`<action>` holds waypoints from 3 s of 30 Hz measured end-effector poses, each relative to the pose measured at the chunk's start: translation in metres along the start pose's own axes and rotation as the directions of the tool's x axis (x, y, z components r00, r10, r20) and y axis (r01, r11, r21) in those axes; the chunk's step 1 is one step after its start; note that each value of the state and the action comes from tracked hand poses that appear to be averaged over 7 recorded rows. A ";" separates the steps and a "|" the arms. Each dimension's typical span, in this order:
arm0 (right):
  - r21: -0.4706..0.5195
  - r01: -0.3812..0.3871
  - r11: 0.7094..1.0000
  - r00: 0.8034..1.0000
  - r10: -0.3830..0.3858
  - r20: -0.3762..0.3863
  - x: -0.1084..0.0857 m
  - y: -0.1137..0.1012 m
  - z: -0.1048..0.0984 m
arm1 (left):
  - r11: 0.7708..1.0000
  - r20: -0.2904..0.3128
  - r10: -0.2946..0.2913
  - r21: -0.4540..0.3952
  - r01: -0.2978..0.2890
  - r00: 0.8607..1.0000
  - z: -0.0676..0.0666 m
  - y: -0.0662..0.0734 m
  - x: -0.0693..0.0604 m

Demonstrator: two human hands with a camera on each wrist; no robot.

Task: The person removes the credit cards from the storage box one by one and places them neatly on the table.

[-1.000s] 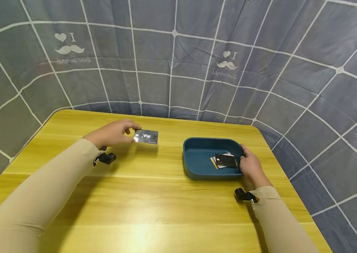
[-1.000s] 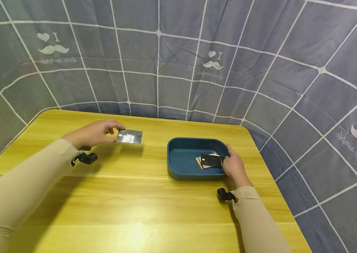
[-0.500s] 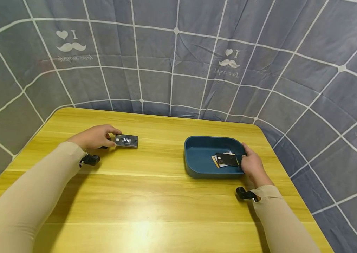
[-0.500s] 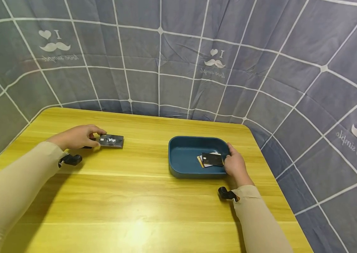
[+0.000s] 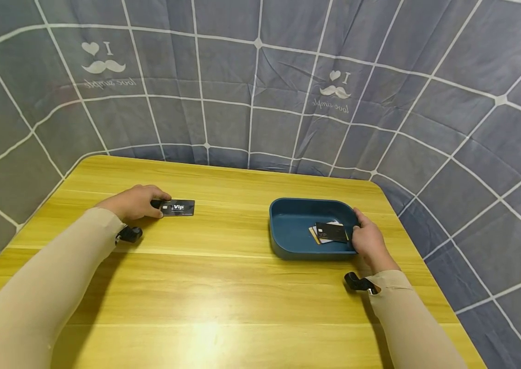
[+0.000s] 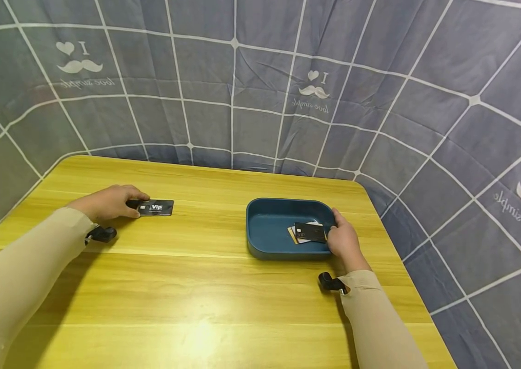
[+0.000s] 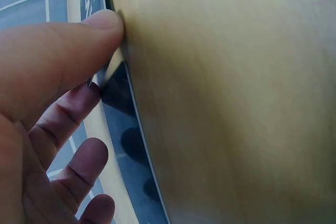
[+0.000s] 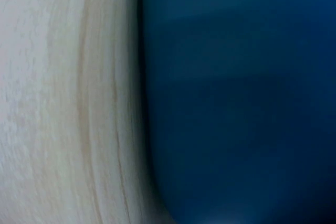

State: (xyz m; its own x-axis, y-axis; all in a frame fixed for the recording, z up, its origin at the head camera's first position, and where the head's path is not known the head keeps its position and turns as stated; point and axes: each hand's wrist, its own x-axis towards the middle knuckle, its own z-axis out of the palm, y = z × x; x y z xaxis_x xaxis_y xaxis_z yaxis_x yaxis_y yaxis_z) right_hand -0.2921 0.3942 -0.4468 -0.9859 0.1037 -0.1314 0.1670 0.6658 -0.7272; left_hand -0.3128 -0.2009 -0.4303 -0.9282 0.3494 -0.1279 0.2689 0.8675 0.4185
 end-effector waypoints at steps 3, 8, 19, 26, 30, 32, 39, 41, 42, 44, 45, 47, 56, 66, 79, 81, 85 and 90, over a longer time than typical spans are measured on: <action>-0.002 0.004 1.000 1.000 -0.004 -0.001 0.002 0.001 0.001 | 1.000 0.005 -0.013 0.002 0.013 1.000 0.001 -0.002 0.000; 0.001 0.000 1.000 1.000 0.000 0.003 0.002 0.001 0.000 | 0.999 0.022 -0.030 -0.012 0.031 0.999 0.001 -0.003 0.002; -0.015 0.002 1.000 1.000 -0.002 0.000 0.003 -0.003 -0.002 | 1.000 0.029 -0.025 -0.009 0.025 0.999 0.000 -0.003 0.003; -0.030 -0.001 1.000 1.000 0.001 0.000 0.005 -0.002 -0.003 | 0.999 0.042 -0.041 0.000 0.041 0.998 0.000 -0.001 0.005; -0.029 -0.005 1.000 1.000 0.005 0.003 0.004 -0.001 -0.005 | 0.999 0.044 -0.048 0.001 0.048 0.998 -0.001 -0.001 0.006; -0.018 -0.006 1.000 1.000 0.006 0.010 0.005 -0.002 -0.004 | 0.998 0.044 -0.056 0.004 0.056 0.997 -0.001 0.000 0.005; -0.023 -0.005 1.000 1.000 0.005 0.008 0.003 -0.004 -0.004 | 0.997 0.037 -0.073 0.009 0.072 0.997 -0.002 -0.002 0.007; -0.026 -0.004 1.000 1.000 0.004 0.007 0.002 -0.004 -0.004 | 0.997 0.034 -0.073 0.007 0.072 0.997 -0.002 -0.003 0.007; -0.026 -0.005 1.000 1.000 0.005 0.006 0.002 -0.004 -0.004 | 0.997 0.033 -0.072 0.006 0.072 0.997 -0.002 -0.003 0.007; -0.024 -0.007 1.000 1.000 0.007 0.006 0.001 -0.004 -0.004 | 0.998 0.030 -0.069 0.010 0.068 0.997 -0.002 -0.004 0.007; -0.021 -0.009 1.000 1.000 0.009 0.006 0.001 -0.004 -0.003 | 0.998 0.030 -0.069 0.009 0.068 0.997 -0.003 -0.004 0.007; -0.016 -0.011 1.000 1.000 0.011 0.009 0.001 -0.005 -0.002 | 0.998 0.033 -0.068 0.006 0.068 0.997 -0.003 -0.004 0.006; -0.007 -0.008 1.000 1.000 0.008 -0.002 0.000 -0.005 -0.002 | 0.998 0.053 -0.064 -0.015 0.065 0.997 -0.005 -0.003 0.003; -0.010 -0.007 1.000 1.000 0.007 0.006 0.000 -0.005 -0.002 | 0.998 0.053 -0.059 -0.011 0.060 0.997 -0.005 -0.004 0.002; 0.000 -0.013 1.000 1.000 0.013 0.002 0.002 -0.003 -0.002 | 0.998 0.047 -0.057 -0.017 0.058 0.997 -0.005 -0.005 0.002; 0.003 -0.013 1.000 1.000 0.013 0.002 0.002 -0.003 -0.002 | 0.998 0.047 -0.060 -0.020 0.061 0.997 -0.005 -0.006 0.002; 0.005 -0.011 1.000 1.000 0.011 0.002 0.002 -0.003 -0.001 | 0.997 0.052 -0.074 -0.030 0.075 0.996 -0.005 -0.006 0.001; -0.001 -0.008 1.000 1.000 0.008 0.003 0.001 -0.003 -0.001 | 0.995 0.058 -0.086 -0.037 0.088 0.995 -0.005 -0.004 0.001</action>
State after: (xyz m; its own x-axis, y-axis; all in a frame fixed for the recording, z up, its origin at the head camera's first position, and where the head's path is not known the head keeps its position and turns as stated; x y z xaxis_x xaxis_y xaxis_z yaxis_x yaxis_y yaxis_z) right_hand -0.2939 0.3930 -0.4439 -0.9845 0.1069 -0.1393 0.1750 0.6658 -0.7253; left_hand -0.3166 -0.2059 -0.4280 -0.9315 0.2934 -0.2151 0.1762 0.8812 0.4387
